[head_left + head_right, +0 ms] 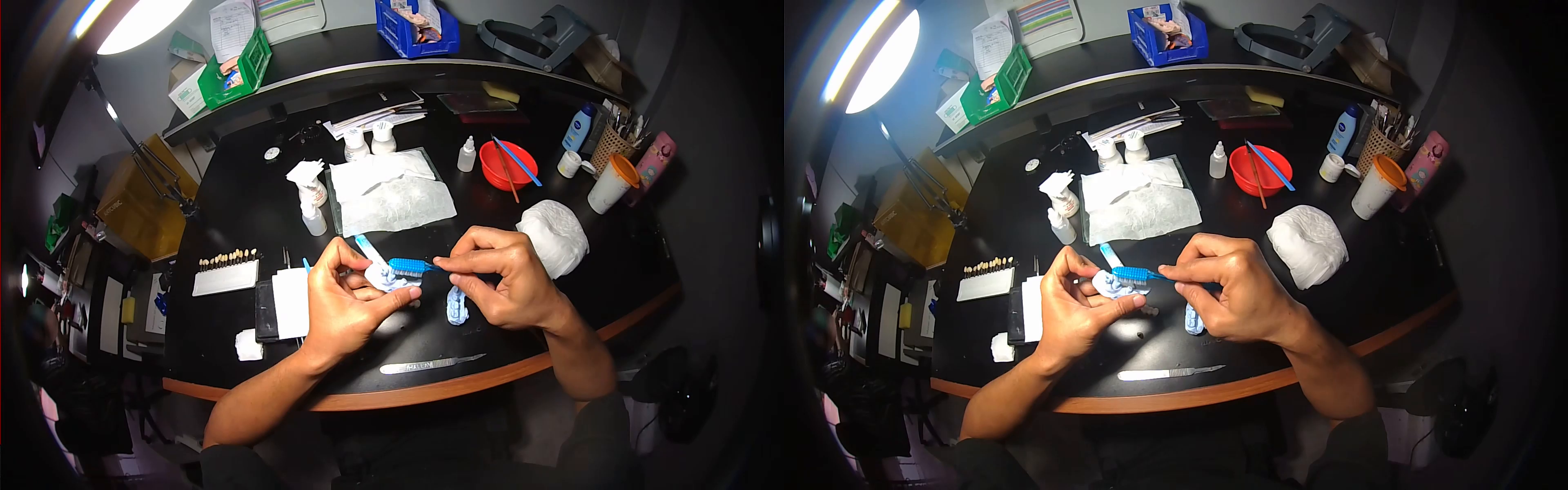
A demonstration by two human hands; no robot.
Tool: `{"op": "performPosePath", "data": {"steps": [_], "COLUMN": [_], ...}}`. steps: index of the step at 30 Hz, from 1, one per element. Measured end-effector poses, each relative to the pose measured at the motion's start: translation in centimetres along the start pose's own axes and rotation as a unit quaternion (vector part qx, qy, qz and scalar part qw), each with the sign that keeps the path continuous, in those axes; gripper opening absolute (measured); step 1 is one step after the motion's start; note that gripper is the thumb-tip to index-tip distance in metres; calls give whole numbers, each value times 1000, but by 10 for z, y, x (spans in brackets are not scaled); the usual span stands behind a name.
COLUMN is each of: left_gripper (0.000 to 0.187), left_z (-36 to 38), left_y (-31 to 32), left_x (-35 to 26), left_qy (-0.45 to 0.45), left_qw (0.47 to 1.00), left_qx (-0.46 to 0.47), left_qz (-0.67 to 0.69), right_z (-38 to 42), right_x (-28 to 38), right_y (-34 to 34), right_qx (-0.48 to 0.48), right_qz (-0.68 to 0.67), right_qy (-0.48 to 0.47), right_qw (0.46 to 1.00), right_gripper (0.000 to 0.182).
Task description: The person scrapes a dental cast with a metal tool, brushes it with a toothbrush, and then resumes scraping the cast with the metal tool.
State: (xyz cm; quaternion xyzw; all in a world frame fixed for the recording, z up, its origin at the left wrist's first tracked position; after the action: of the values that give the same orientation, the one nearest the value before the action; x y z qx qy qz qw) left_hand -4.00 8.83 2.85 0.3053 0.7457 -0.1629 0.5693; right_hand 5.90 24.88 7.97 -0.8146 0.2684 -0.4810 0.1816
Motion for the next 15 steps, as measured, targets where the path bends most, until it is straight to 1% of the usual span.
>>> {"op": "performPosePath", "data": {"steps": [2,5,8,11,12,15], "left_gripper": [53,54,54,54,54,55], "left_z": [0,0,0,1,1,2], "left_y": [-1,-1,1,-1,-3,0], "left_x": [-1,-1,-3,-2,-2,0], "left_qy": [16,21,23,34,40,6], "left_qw": [1000,1000,1000,999,999,1000], "left_qx": [-1,-6,-7,-16,-21,-3], "left_qz": [-6,-4,7,8,7,22], "right_z": [0,1,1,1,1,2], "right_x": [3,-7,-8,2,0,-3], "right_y": [2,6,-2,3,5,-1], "right_qx": [3,-9,-40,-10,-16,-22], "right_qz": [-23,-21,-8,-31,-9,-9], "right_qy": [-10,29,9,0,16,17], "right_qw": [1000,999,999,999,1000,1000], "right_gripper": [24,25,25,26,26,27]}}
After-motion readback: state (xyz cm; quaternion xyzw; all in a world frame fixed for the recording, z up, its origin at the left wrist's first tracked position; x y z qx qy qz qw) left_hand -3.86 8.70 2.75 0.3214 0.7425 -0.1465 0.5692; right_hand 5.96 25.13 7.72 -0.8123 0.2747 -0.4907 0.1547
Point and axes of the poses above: each hand's wrist, its own z-axis away from the middle knuckle, its own y-axis out of the palm, x = y × z, the point moved 8 cm from there along -z, towards the middle knuckle, and after that the axes turned 4 degrees about y, right-handed, at the moved point
